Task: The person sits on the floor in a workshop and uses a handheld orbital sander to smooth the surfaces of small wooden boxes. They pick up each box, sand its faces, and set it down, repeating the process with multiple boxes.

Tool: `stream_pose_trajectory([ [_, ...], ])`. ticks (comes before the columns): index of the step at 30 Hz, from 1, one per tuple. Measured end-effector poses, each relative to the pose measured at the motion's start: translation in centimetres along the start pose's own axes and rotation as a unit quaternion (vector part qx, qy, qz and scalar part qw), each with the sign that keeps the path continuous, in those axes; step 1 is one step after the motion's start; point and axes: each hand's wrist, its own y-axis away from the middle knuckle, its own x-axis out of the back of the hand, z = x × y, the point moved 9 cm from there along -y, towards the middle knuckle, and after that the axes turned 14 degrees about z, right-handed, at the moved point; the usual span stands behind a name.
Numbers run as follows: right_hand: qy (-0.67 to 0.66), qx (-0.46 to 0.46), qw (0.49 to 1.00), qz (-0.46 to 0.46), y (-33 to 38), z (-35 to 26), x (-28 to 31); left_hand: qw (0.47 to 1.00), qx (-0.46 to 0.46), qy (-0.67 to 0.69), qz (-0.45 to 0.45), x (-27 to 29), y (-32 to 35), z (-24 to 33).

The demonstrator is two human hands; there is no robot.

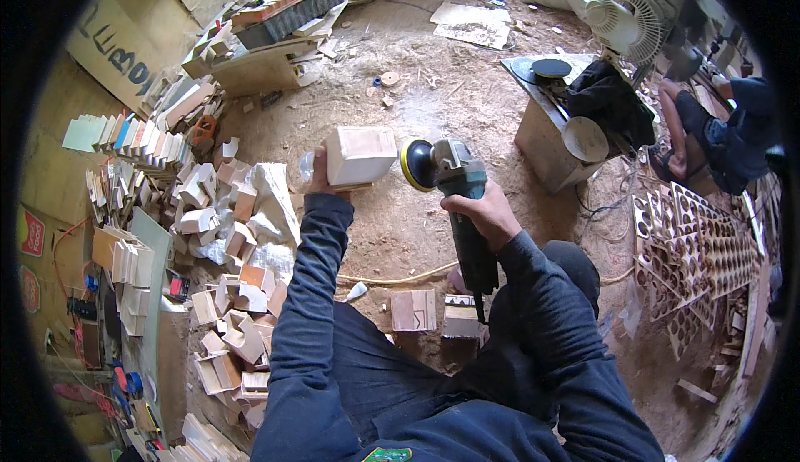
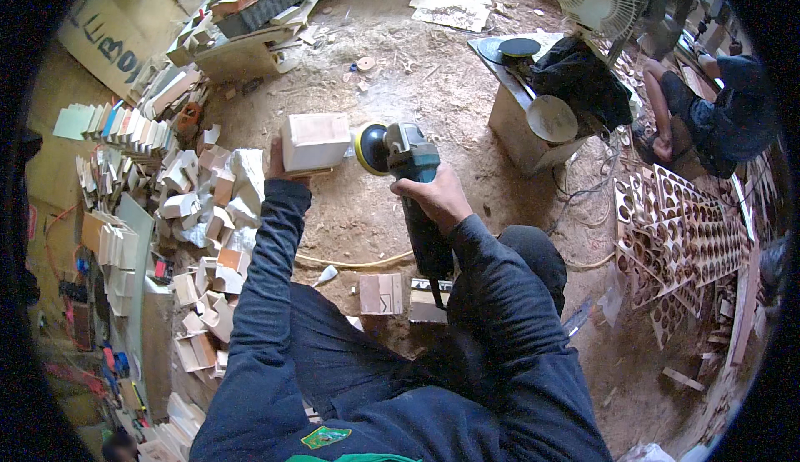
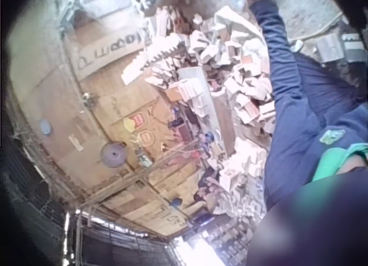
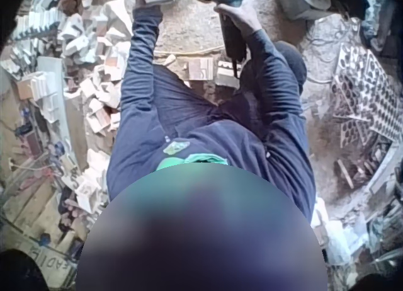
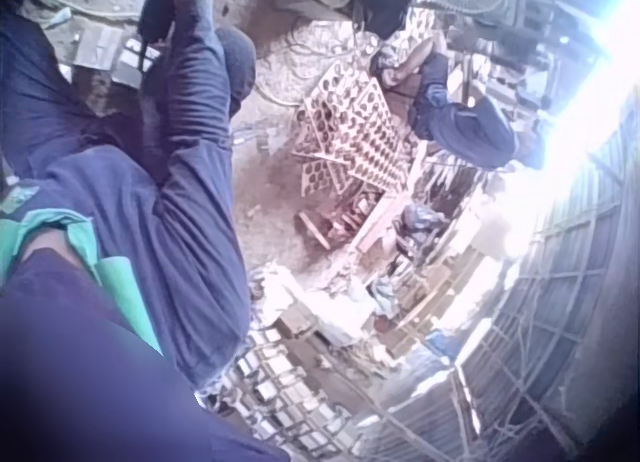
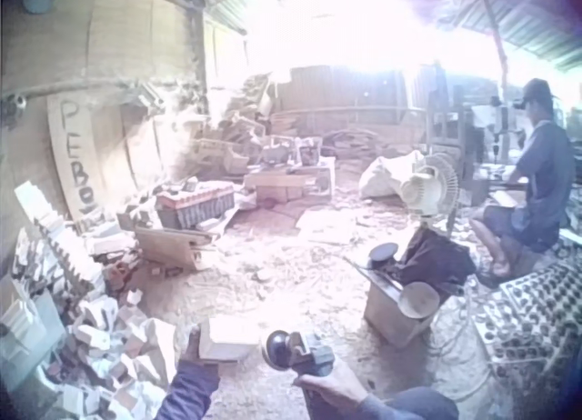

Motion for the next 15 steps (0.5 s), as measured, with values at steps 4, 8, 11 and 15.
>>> stream_pose_trajectory([
  [4,-0.041,0.0,0.999,0.01,-0.2,0.1,0.4,0.999,-0.008,0.033,0.008,0.4,-0.5,-0.2],
  [8,-0.044,0.026,0.999,0.012,0.0,-0.2,-0.2,0.998,-0.019,0.006,0.063,0.8,-0.2,-0.6],
  [11,-0.017,0.048,0.999,0.015,0.2,-0.8,-0.6,0.996,-0.024,-0.017,0.089,0.7,0.3,-1.0],
  [15,0.001,0.074,0.997,-0.003,1.0,-2.3,-1.4,0.992,0.007,-0.057,0.11,0.7,1.3,-2.6],
])
